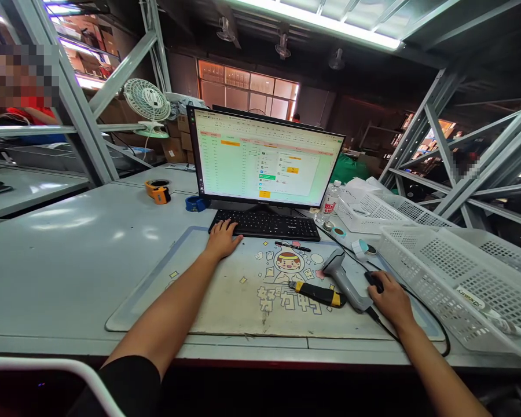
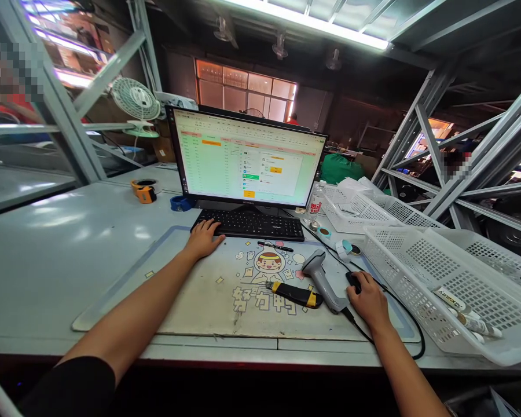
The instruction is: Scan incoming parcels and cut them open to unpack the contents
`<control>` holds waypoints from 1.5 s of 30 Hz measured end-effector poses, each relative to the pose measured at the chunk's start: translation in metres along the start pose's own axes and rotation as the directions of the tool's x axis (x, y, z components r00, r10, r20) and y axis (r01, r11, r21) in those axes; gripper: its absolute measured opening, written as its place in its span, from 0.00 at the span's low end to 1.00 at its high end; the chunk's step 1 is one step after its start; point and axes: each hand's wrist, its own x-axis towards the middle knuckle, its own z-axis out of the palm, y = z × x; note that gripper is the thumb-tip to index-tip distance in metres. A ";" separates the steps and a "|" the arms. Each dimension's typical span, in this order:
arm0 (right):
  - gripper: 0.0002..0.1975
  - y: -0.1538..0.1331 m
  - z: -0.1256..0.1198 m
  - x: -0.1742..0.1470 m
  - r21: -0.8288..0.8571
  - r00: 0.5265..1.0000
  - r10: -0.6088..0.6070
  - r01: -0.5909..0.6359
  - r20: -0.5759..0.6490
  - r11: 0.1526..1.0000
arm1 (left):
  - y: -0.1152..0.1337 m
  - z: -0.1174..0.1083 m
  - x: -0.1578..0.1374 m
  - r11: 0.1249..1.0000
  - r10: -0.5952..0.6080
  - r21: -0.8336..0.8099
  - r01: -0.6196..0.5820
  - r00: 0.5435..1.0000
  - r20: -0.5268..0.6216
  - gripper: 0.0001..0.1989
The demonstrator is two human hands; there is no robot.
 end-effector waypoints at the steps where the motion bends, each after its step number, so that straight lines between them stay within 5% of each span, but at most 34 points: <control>1: 0.18 -0.001 0.000 0.000 -0.005 1.000 0.009 -0.009 -0.003 1.000 | 0.000 0.000 0.000 1.000 -0.001 -0.001 0.001 1.000 -0.001 0.33; 19: 0.18 0.000 0.001 0.000 -0.024 0.999 0.045 -0.045 0.008 0.999 | 0.001 -0.001 0.001 1.000 -0.007 -0.023 0.007 1.000 0.013 0.33; 29: 0.22 0.038 0.029 0.004 0.095 0.994 -0.101 0.097 0.037 0.991 | 0.006 -0.006 -0.005 0.998 -0.022 -0.057 0.022 1.000 0.009 0.31; 45: 0.23 0.036 0.034 0.003 0.111 0.998 -0.064 0.061 0.024 0.992 | 0.009 -0.016 -0.011 0.996 -0.027 -0.081 0.031 0.998 0.049 0.32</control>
